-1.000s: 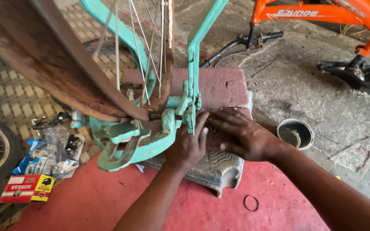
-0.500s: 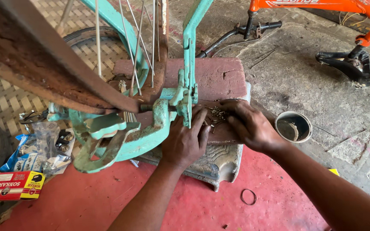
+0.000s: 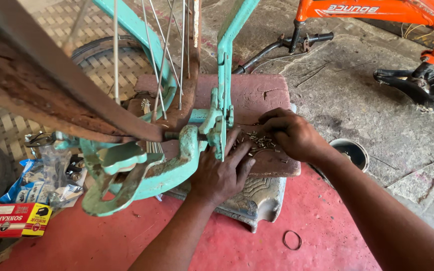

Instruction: The person repairs a bicycle wheel by tightening the spokes and adjusting the rim on a truing stand using a spoke wrench and by hand.

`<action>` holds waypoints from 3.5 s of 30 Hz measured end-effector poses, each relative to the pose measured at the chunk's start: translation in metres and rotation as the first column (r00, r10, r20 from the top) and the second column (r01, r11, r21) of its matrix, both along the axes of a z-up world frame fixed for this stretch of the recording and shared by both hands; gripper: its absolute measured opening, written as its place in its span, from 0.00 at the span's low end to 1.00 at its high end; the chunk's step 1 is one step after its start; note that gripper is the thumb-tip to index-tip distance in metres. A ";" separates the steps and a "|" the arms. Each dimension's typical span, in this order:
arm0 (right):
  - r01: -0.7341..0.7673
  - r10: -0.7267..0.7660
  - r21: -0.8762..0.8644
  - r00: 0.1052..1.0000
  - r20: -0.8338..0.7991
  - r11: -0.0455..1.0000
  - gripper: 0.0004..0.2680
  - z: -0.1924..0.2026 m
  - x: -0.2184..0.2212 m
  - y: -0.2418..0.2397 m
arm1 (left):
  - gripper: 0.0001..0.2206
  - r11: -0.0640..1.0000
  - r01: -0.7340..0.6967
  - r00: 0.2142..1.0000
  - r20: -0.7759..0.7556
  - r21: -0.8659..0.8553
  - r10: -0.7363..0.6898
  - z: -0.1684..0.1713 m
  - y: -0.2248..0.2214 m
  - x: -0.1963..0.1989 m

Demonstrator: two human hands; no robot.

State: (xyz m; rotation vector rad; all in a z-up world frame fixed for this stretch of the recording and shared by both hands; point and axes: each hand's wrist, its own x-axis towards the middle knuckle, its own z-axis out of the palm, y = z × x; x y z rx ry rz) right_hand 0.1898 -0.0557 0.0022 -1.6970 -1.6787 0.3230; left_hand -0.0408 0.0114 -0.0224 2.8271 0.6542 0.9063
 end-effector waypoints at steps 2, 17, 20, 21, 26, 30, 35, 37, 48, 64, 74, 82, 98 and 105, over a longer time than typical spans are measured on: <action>-0.063 0.059 0.042 0.994 0.088 0.997 0.12 -0.004 0.001 0.002 | 0.20 0.999 -0.034 0.998 -0.057 -0.016 0.033 -0.004 0.001 0.001; -0.074 0.076 -0.023 0.984 0.162 0.997 0.10 0.007 0.000 0.004 | 0.26 0.985 -0.045 0.996 0.089 0.169 0.030 -0.012 0.001 0.001; -0.011 0.014 -0.032 0.996 0.088 0.999 0.09 0.012 -0.001 0.003 | 0.23 0.992 -0.038 0.999 0.036 0.119 0.034 -0.012 0.000 0.001; 0.005 -0.002 -0.039 0.997 0.077 0.999 0.07 0.014 0.000 0.003 | 0.23 0.995 -0.034 0.999 0.030 0.093 0.032 -0.011 0.000 0.002; 0.014 0.002 -0.123 0.992 0.129 0.992 0.05 0.014 0.001 0.004 | 0.23 0.999 -0.040 0.999 -0.012 0.032 0.040 -0.007 0.001 0.001; -0.010 0.025 -0.104 0.988 0.150 0.995 0.05 0.013 0.008 0.004 | 0.26 1.000 -0.025 0.999 0.024 -0.009 0.025 -0.008 0.001 0.000; -0.031 0.052 -0.103 0.976 0.210 0.994 0.10 0.011 0.011 0.003 | 0.23 0.998 0.013 0.997 0.079 0.056 -0.017 -0.008 0.000 -0.001; -0.099 0.110 -0.064 0.973 0.205 0.993 0.08 0.011 0.007 0.003 | 0.20 0.998 0.028 0.997 0.077 0.056 -0.033 -0.007 -0.001 -0.001; -0.134 0.145 -0.062 0.958 0.246 0.989 0.02 0.013 0.007 0.004 | 0.23 0.999 0.033 0.998 0.049 -0.029 -0.032 0.003 -0.002 -0.002; -0.121 0.133 -0.058 0.943 0.304 0.991 0.03 0.021 -0.004 0.006 | 0.29 0.996 0.061 0.996 0.075 -0.070 -0.056 0.001 0.001 -0.002; -0.057 0.088 -0.107 0.946 0.311 0.993 0.04 0.026 -0.009 0.007 | 0.29 0.997 0.068 0.994 0.093 -0.030 -0.065 -0.001 0.001 -0.002; 0.000 -0.016 -0.092 0.984 -0.176 0.996 0.03 0.039 -0.026 0.001 | 0.14 0.988 0.088 0.927 0.374 -0.128 -0.034 -0.029 0.010 -0.001; -0.166 0.164 0.025 0.921 -0.354 0.986 0.08 0.028 -0.053 0.000 | 0.13 0.986 -0.078 0.918 0.375 -0.147 0.128 -0.062 0.024 0.011; -0.192 0.170 -0.005 0.879 -0.445 0.981 0.06 0.024 -0.050 0.002 | 0.14 0.997 -0.039 0.921 0.385 -0.066 0.062 -0.044 0.020 0.005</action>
